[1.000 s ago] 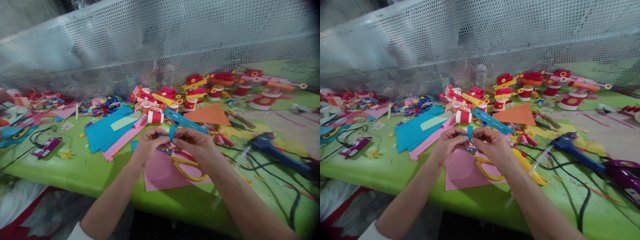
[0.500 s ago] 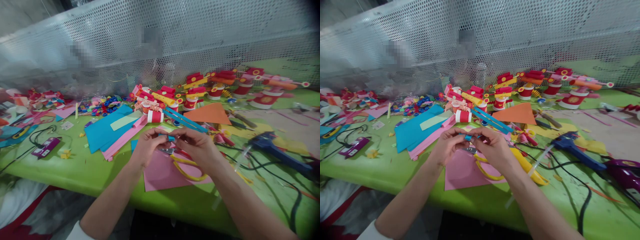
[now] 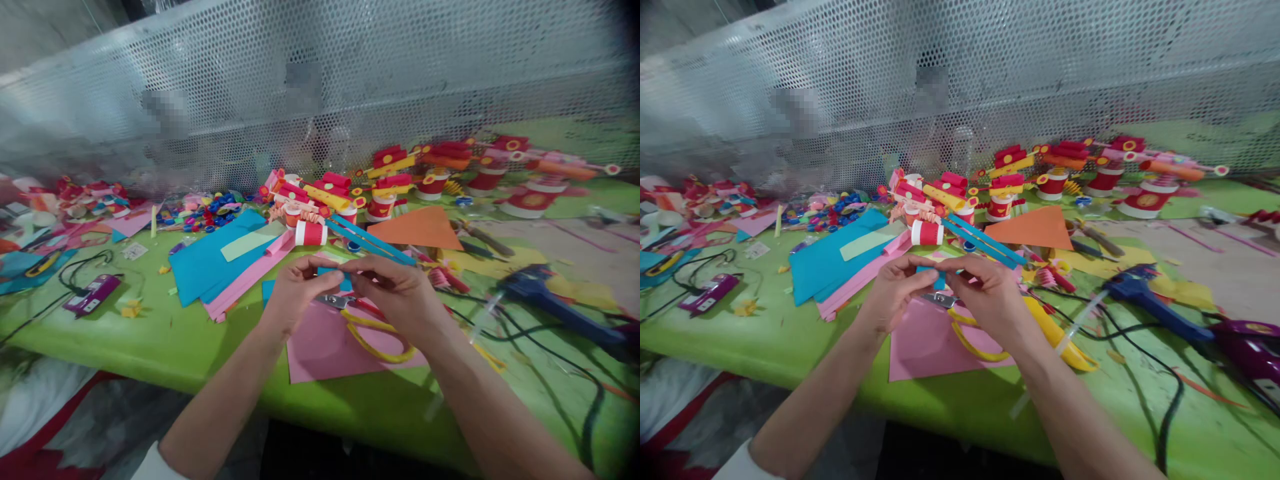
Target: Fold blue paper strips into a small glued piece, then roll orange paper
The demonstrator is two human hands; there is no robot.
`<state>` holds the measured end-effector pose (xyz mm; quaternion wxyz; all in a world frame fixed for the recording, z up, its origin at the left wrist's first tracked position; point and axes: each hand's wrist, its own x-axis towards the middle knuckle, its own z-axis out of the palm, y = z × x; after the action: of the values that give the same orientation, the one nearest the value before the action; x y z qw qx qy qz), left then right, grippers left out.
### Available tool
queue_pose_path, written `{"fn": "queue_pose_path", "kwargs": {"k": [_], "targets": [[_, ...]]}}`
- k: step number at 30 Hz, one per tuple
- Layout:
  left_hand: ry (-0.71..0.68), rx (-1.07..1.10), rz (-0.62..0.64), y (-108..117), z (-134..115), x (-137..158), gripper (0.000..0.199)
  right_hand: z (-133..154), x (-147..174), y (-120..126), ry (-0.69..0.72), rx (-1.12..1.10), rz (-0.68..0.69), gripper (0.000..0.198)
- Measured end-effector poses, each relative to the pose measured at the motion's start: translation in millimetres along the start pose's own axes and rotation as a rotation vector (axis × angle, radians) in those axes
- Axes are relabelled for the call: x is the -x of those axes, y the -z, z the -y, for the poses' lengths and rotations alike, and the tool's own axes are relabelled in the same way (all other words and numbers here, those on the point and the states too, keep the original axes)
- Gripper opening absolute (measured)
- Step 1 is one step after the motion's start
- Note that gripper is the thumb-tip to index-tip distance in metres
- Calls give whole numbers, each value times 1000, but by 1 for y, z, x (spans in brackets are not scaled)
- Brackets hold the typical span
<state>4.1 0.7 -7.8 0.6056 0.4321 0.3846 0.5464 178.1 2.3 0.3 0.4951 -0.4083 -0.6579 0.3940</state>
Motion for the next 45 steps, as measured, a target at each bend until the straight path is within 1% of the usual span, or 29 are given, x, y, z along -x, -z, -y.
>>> {"fn": "queue_pose_path", "kwargs": {"k": [3,7,11,13,16,25,28,34,38,41,45], "targets": [[-53,-51,-4,0,-2,1,23,-1,0,1,-44,-67,21,17],[-150,-144,-16,-1,-6,3,19,2,1,3,-137,-183,24,34],[-202,-163,-28,-3,-6,5,18,1,0,3,-202,-123,74,35],[-221,-177,-39,-4,-6,5,19,-2,-1,3,-199,-77,77,35],[-241,-211,-45,-6,-5,6,19,-4,-1,3,-183,-34,28,32],[-288,-234,-26,-9,-4,7,17,0,2,0,-153,-55,-69,25],[-259,-221,-4,-8,-5,8,18,1,3,-2,-135,-57,-73,23],[-166,-152,-18,-6,-7,7,19,8,5,-6,-42,62,-131,18],[-186,-139,7,-4,-4,4,15,9,6,-6,-54,53,-125,18],[-253,-180,-11,-3,-2,3,13,8,6,-5,-94,21,-106,20],[-332,-246,-46,-4,-2,5,11,8,4,-2,-119,-49,-36,28]]}}
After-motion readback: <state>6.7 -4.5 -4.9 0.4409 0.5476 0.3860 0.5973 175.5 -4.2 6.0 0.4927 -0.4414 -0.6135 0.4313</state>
